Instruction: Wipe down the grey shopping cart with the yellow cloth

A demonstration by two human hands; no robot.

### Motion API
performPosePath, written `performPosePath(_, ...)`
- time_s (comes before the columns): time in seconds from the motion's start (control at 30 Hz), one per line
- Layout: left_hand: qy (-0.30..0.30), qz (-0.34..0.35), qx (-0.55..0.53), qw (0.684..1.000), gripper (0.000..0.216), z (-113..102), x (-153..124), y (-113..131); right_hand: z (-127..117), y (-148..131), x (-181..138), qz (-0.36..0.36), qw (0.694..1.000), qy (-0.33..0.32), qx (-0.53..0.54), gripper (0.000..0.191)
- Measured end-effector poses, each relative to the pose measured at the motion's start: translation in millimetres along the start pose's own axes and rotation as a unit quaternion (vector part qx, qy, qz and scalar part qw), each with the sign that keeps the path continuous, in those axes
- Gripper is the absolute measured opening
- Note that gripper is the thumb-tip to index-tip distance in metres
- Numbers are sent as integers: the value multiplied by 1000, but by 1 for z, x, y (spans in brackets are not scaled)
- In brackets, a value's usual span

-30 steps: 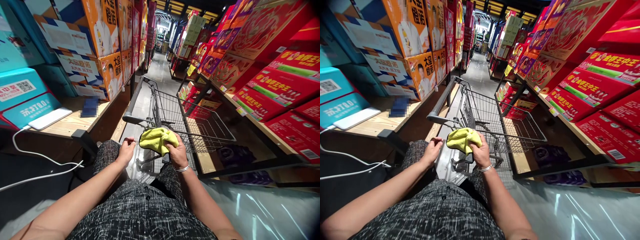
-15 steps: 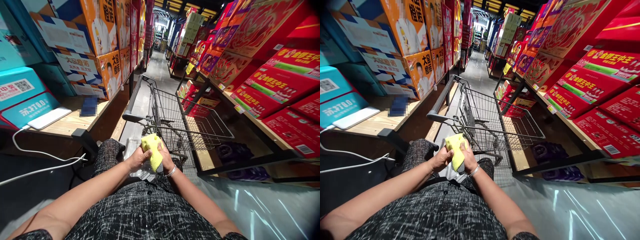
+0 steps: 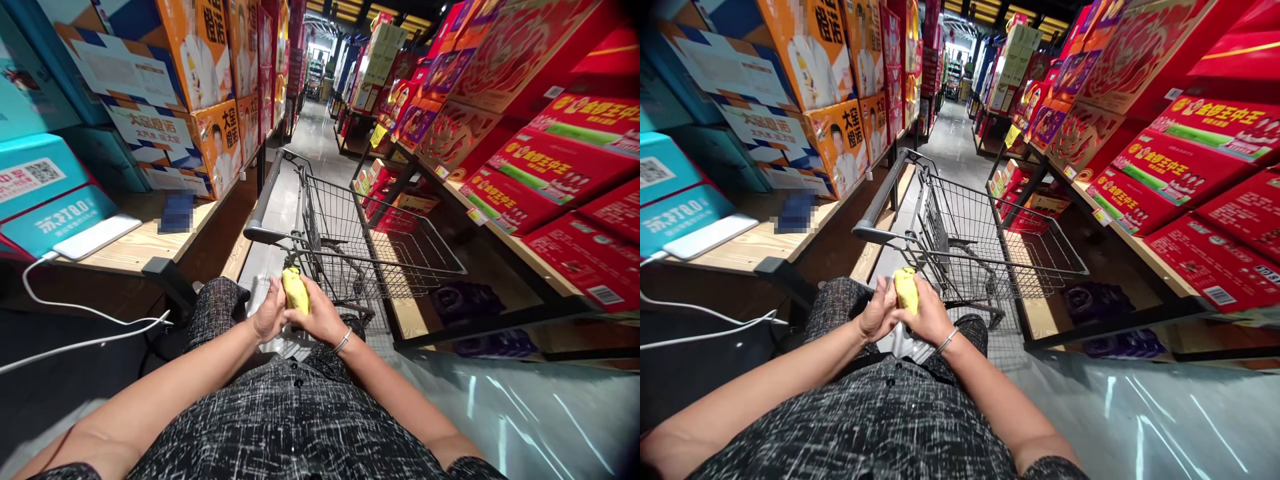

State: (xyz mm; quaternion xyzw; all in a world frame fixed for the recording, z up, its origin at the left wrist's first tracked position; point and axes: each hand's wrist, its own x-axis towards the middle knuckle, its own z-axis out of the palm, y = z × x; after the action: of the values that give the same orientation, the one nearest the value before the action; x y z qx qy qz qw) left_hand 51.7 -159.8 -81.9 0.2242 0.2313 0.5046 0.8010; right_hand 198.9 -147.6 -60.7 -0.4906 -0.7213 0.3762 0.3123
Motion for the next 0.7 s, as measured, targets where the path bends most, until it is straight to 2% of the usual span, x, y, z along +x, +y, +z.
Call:
performPosePath(0.07, 5, -1, -5, 1000, 91, 0, -2, 1, 0, 10, 0, 54, 996, 30, 61, 70)
performPosePath(0.13, 58, 5, 12, 998, 81, -3, -2, 0, -1, 20, 1, 72, 985, 45, 150, 55)
performPosePath(0.23, 147, 13, 58, 987, 63, -11, 1, -3, -6, 27, 1, 58, 968, 50, 238, 38)
performPosePath(0.4, 242, 1, 91, 966, 30, -25, 7, -6, -11, 30, 0, 42, 974, 155, 160, 24)
performPosePath(0.47, 261, -12, 111, 959, 37, -30, 9, -8, -12, 30, -1, 54, 978, 146, 141, 27)
performPosePath(0.53, 307, -28, 133, 942, 53, -33, 9, -11, -11, 29, -2, 64, 980, 137, 130, 31)
performPosePath(0.63, 374, -51, 175, 910, 67, -29, 3, -11, -7, 25, -5, 68, 977, 183, 82, 30)
performPosePath(0.7, 335, -70, 179, 922, 66, -21, -3, -9, 0, 22, -6, 77, 977, 185, 77, 28)
